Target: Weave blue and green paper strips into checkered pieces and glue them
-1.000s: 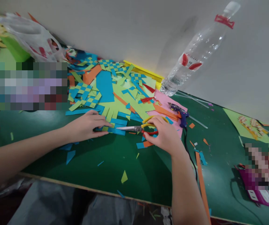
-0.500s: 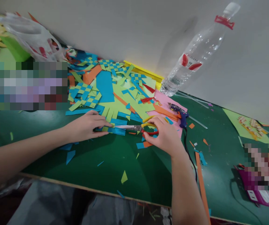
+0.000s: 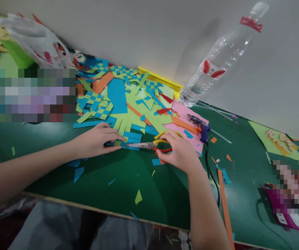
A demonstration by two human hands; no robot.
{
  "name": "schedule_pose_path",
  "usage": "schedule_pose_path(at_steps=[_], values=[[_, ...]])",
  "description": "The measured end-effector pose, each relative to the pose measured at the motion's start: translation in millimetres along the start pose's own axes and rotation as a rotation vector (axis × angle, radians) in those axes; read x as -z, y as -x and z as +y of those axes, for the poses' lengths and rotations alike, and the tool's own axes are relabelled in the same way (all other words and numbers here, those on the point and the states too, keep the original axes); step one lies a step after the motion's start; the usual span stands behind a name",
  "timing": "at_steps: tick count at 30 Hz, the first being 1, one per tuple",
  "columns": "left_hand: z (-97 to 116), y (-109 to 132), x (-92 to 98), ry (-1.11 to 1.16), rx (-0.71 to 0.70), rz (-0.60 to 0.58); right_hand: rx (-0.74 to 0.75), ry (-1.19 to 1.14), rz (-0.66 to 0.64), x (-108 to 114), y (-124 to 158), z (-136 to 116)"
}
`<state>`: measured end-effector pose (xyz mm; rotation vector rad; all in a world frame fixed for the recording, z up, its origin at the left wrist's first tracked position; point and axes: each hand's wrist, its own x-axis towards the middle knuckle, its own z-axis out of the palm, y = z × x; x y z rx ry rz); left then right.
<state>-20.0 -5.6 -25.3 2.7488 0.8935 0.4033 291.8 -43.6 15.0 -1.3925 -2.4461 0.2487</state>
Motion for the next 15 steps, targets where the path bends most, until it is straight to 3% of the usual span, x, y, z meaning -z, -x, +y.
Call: schedule_pose_path(at_steps=[15], values=[[1, 0, 0.3, 0.041, 0.024, -0.006, -0.061, -0.002, -0.042, 13, 7, 4]])
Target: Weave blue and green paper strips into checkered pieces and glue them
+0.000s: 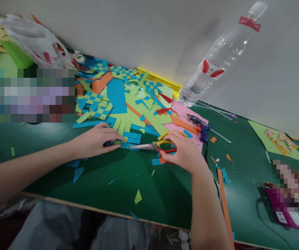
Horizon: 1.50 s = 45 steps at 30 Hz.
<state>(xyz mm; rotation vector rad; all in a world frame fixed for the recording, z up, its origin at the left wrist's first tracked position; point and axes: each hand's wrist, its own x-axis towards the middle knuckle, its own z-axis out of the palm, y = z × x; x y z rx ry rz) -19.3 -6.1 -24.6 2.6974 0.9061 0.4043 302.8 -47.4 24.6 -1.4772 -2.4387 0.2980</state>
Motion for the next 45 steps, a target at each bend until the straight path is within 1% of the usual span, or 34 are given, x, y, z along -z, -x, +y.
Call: schedule_pose_path(at_steps=[10, 15, 17, 21, 26, 32, 41, 43, 45], values=[[-1, 0, 0.0, 0.002, 0.002, -0.015, -0.034, 0.029, 0.005, 8, 5, 1], [1, 0, 1.7, 0.005, 0.005, -0.007, -0.023, 0.061, 0.107, 6, 4, -3], [2, 0, 2.2, 0.0, 0.005, -0.014, -0.001, 0.051, 0.121, 3, 1, -6], [1, 0, 2.7, -0.008, 0.001, -0.021, 0.038, 0.06, 0.106, -6, -4, -12], [1, 0, 2.7, -0.009, 0.0, -0.02, 0.011, 0.079, 0.035, -12, -6, -12], [1, 0, 2.7, -0.005, -0.001, -0.016, 0.007, 0.077, 0.015, -5, -3, -10], [-3, 0, -1.7, -0.006, -0.008, -0.001, -0.051, 0.065, -0.041, 6, 4, -6], [-4, 1, -2.4, 0.0, -0.008, 0.003, -0.062, 0.101, -0.024, 8, 7, -5], [-4, 1, -2.8, 0.003, -0.005, 0.0, -0.068, 0.142, 0.02, 10, 9, -6]])
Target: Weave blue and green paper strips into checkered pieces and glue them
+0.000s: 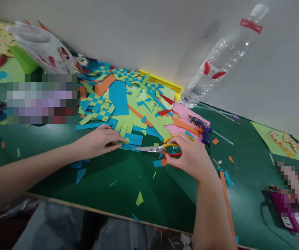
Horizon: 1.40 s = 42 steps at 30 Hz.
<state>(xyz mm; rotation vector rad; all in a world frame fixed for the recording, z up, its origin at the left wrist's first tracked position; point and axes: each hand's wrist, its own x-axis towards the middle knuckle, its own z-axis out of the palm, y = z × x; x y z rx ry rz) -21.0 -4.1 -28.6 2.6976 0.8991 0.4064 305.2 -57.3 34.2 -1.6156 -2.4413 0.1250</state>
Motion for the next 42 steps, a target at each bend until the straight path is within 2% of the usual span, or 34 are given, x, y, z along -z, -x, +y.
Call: schedule_pose_path(at_steps=[4, 7, 14, 26, 30, 34, 37, 40, 42], values=[[0, 0, 0.1, 0.007, 0.007, -0.008, 0.036, 0.019, 0.128, -3, -3, -7], [1, -1, 0.7, 0.015, 0.017, -0.018, 0.1, 0.006, 0.155, -10, -8, -14], [1, -1, 0.1, 0.013, 0.028, -0.027, 0.066, -0.021, 0.034, -17, -12, -16], [1, 0, -0.4, 0.011, 0.023, -0.012, 0.042, -0.072, -0.054, -3, -4, -9], [0, 0, -1.4, 0.004, 0.02, 0.0, 0.056, -0.06, 0.06, 1, 0, -5], [0, 0, -1.6, 0.006, 0.019, -0.005, 0.024, -0.043, 0.28, -1, -3, -4], [0, 0, -0.9, 0.0, 0.013, -0.005, -0.074, 0.033, 0.446, -11, -9, -5], [2, 0, 0.1, -0.018, -0.011, 0.006, -0.214, 0.088, 0.508, -24, -14, -3], [3, 0, 0.7, -0.032, -0.027, 0.016, -0.271, 0.096, 0.488, -32, -16, -2]])
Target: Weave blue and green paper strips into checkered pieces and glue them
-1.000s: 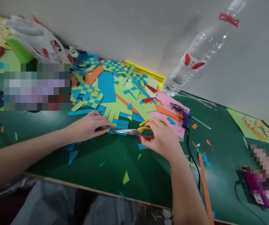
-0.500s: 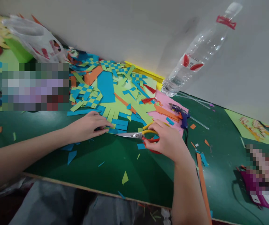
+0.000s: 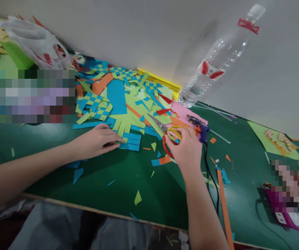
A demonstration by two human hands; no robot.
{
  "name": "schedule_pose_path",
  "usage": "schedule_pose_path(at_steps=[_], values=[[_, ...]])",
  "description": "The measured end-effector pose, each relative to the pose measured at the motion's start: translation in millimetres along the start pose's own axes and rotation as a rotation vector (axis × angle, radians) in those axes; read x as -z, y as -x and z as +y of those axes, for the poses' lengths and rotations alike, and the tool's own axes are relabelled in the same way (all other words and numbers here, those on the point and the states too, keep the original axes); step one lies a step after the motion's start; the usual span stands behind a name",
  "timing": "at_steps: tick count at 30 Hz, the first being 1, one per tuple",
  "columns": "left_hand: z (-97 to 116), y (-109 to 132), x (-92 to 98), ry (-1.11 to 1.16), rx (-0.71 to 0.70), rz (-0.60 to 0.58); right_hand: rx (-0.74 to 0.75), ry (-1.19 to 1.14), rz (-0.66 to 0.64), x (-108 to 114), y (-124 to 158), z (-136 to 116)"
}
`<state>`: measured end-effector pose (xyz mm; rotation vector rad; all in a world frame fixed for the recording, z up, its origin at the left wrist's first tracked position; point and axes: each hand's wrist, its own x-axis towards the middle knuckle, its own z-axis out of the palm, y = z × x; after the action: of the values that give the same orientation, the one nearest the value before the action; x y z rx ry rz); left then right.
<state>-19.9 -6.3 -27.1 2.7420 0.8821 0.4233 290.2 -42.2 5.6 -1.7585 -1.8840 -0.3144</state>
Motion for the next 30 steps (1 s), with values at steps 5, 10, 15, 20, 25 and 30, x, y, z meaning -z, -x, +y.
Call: schedule_pose_path(at_steps=[5, 10, 15, 20, 25, 30], values=[[3, 1, 1.2, -0.049, -0.052, 0.013, -0.027, 0.013, -0.098, -12, 4, -2], [7, 1, 2.4, -0.071, -0.093, 0.013, -0.022, -0.038, -0.156, -18, 6, -2], [9, 0, 2.5, -0.059, -0.126, 0.018, -0.032, -0.022, -0.206, -18, 6, 0], [10, 1, 2.6, 0.015, -0.163, 0.002, -0.065, 0.022, -0.257, -17, 6, -2], [8, 0, 5.0, -0.001, -0.137, 0.035, -0.047, 0.048, -0.281, -19, 6, 0], [2, 1, 5.3, -0.1, -0.137, 0.051, 0.046, 0.135, -0.252, -17, 6, 1]])
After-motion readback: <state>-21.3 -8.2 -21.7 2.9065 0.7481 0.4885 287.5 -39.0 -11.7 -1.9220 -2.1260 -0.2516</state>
